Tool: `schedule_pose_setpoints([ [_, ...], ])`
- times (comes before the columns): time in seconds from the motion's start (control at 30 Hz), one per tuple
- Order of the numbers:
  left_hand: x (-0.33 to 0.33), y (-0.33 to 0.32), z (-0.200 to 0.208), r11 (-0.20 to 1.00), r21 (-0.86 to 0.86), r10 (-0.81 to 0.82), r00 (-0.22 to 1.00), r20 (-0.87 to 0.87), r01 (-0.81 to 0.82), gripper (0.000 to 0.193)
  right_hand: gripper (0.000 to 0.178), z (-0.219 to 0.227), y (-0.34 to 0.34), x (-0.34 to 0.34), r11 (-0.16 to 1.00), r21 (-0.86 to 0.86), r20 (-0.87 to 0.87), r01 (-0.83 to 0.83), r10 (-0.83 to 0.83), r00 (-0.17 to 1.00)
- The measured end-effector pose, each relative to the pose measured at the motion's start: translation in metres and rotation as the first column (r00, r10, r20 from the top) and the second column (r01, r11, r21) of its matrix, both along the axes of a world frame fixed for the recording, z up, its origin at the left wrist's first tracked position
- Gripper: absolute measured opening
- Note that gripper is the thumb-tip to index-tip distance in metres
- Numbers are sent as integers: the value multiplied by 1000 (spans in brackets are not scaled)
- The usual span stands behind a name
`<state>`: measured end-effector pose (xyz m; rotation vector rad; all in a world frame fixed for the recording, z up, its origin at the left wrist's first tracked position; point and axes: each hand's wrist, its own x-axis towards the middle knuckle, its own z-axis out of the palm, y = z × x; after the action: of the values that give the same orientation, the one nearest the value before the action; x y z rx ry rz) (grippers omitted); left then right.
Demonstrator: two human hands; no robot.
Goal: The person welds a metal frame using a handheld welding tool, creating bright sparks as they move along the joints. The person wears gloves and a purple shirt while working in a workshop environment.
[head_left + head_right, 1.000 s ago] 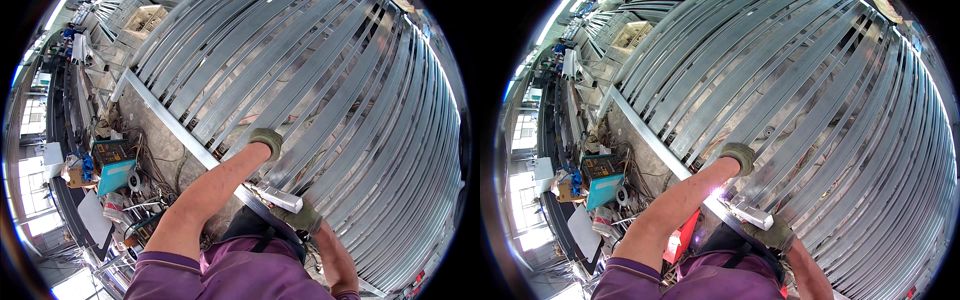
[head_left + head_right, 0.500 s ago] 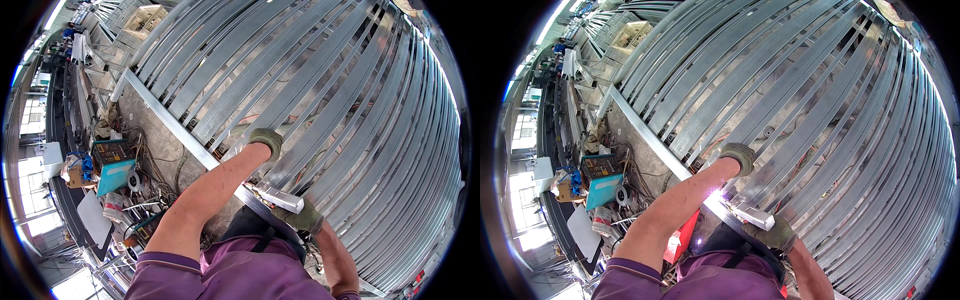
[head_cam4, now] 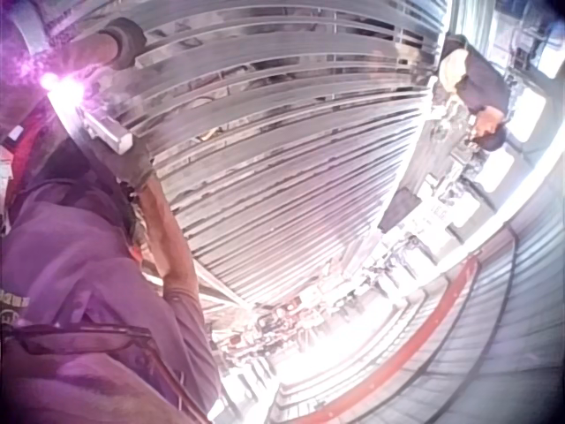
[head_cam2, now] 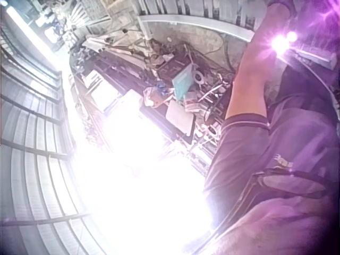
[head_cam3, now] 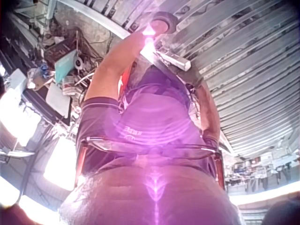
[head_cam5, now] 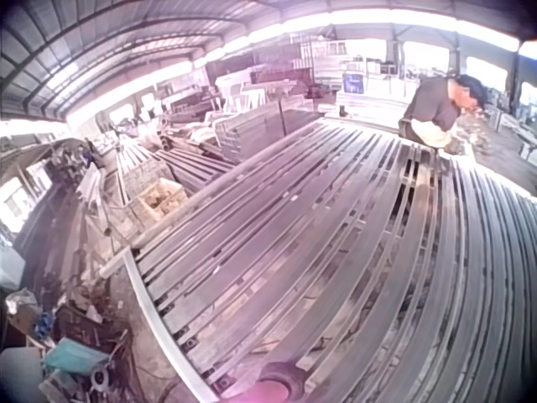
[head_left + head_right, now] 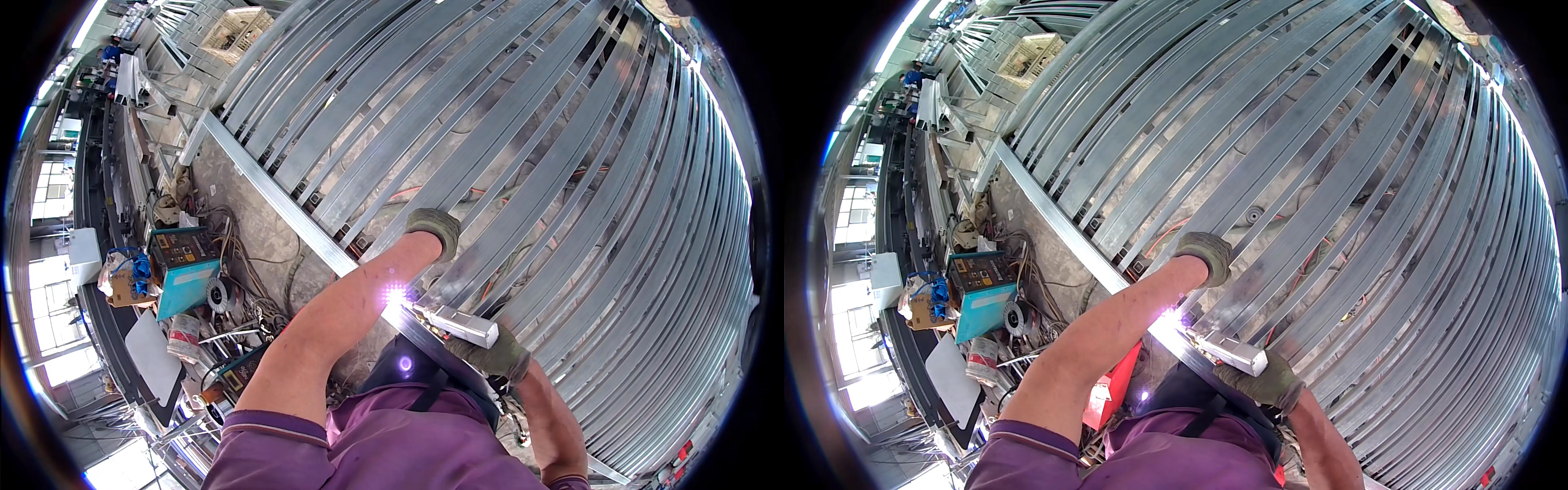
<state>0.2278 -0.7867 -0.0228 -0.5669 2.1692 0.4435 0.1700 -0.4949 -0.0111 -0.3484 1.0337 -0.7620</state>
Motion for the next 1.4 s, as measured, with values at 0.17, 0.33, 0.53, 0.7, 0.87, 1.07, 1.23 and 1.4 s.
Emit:
schedule_pose_setpoints([
  [0.17,-2,1,1,1000,-3,-28,1000,-1,28,43,49,-37,21,1,949,273,383,158,-258,887],
  [0.33,2,-1,1,1000,-7,-10,1000,8,10,43,46,33,-20,-8,976,29,-123,-217,219,968],
  [0.53,-2,0,1,1000,-1,-19,1000,11,19,44,50,-33,20,1,958,233,341,165,-240,909],
  [0.7,2,-1,-4,1000,1,-7,1000,-10,7,42,51,21,-8,-6,991,120,0,-59,59,998],
  [0.87,-1,-2,2,1000,10,-5,1000,-13,5,39,54,28,-2,-5,995,-2,-236,-98,95,967],
  [1.07,4,-5,0,1000,21,-1,998,-62,2,35,42,51,25,5,995,-2,-577,-96,77,813],
  [1.23,7,-3,-4,999,36,5,996,-85,-2,35,37,80,59,11,987,-144,-677,73,-152,720],
  [1.4,19,5,-15,998,-8,58,987,-148,-60,43,33,96,96,25,959,-172,-725,226,-279,630],
])
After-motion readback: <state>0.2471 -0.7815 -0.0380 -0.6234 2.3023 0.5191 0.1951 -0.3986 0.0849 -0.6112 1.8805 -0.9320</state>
